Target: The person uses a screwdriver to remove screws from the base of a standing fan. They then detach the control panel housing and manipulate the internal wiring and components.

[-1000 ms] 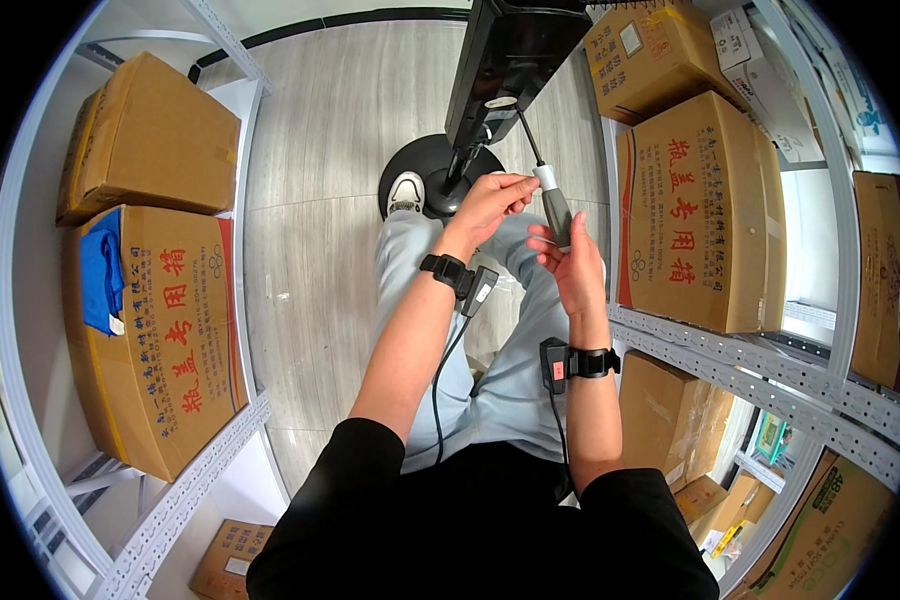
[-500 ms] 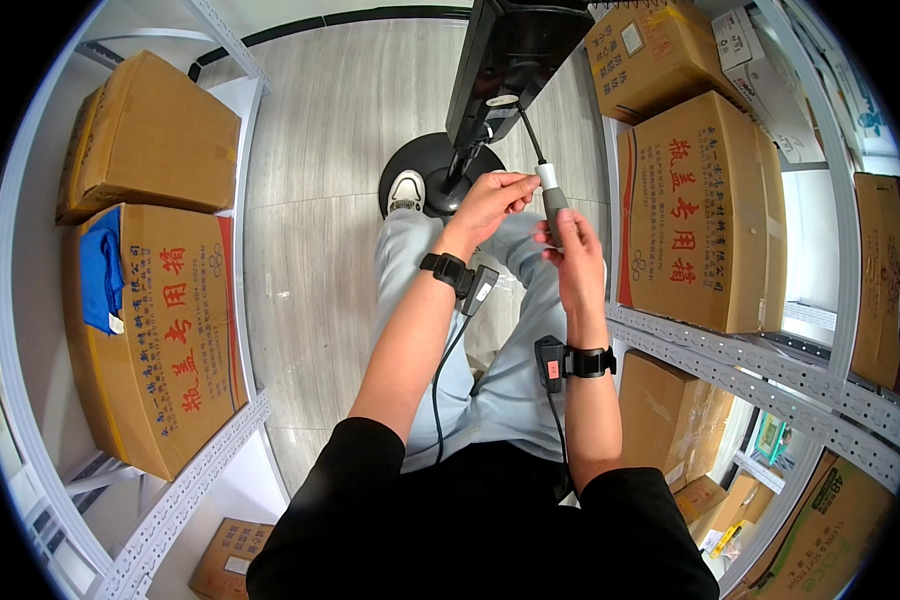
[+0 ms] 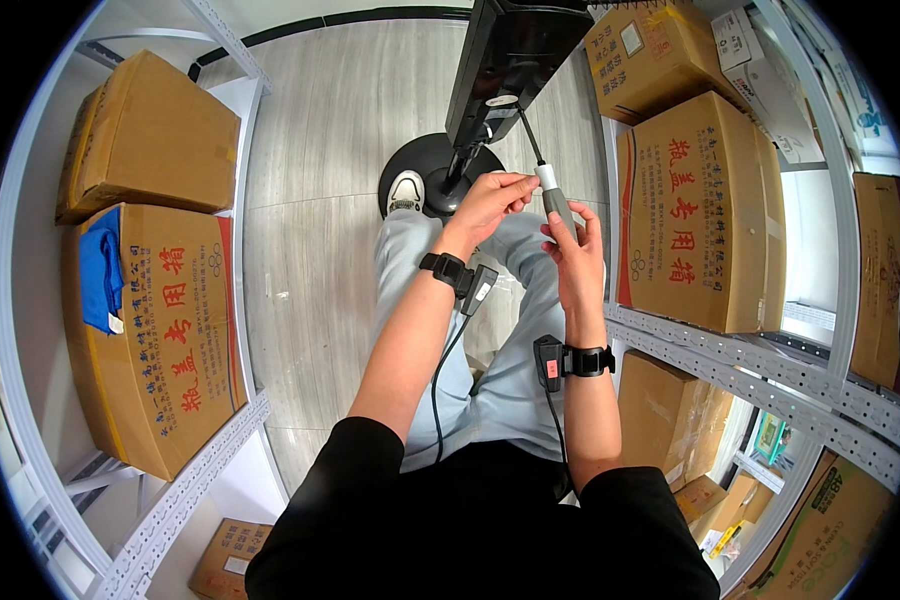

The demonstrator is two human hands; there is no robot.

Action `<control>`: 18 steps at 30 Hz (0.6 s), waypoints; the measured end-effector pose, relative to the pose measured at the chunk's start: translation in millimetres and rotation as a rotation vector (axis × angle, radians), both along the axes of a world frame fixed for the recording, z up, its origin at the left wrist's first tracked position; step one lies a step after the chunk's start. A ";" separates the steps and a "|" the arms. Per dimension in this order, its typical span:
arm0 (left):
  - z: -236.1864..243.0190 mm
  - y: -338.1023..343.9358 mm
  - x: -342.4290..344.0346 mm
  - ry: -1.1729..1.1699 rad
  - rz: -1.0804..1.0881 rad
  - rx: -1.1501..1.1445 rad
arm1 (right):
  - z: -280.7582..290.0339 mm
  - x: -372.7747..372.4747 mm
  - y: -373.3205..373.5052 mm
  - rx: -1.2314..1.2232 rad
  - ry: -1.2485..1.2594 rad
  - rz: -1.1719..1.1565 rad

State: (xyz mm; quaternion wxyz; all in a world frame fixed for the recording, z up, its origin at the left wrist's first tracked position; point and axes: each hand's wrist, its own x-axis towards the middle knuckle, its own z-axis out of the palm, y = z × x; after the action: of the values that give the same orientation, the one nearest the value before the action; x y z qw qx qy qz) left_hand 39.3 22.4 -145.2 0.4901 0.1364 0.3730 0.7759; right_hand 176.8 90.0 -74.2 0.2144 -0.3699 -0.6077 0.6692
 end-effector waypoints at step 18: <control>-5.3 -2.5 -0.7 0.008 0.021 -0.012 | 15.1 -9.3 17.4 -0.364 -0.081 0.192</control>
State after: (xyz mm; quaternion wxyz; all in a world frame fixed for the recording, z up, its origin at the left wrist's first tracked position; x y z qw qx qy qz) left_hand 38.6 19.9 -150.4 0.4814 0.1326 0.3811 0.7781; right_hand 167.5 107.4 -59.0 0.0548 -0.3695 -0.5174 0.7699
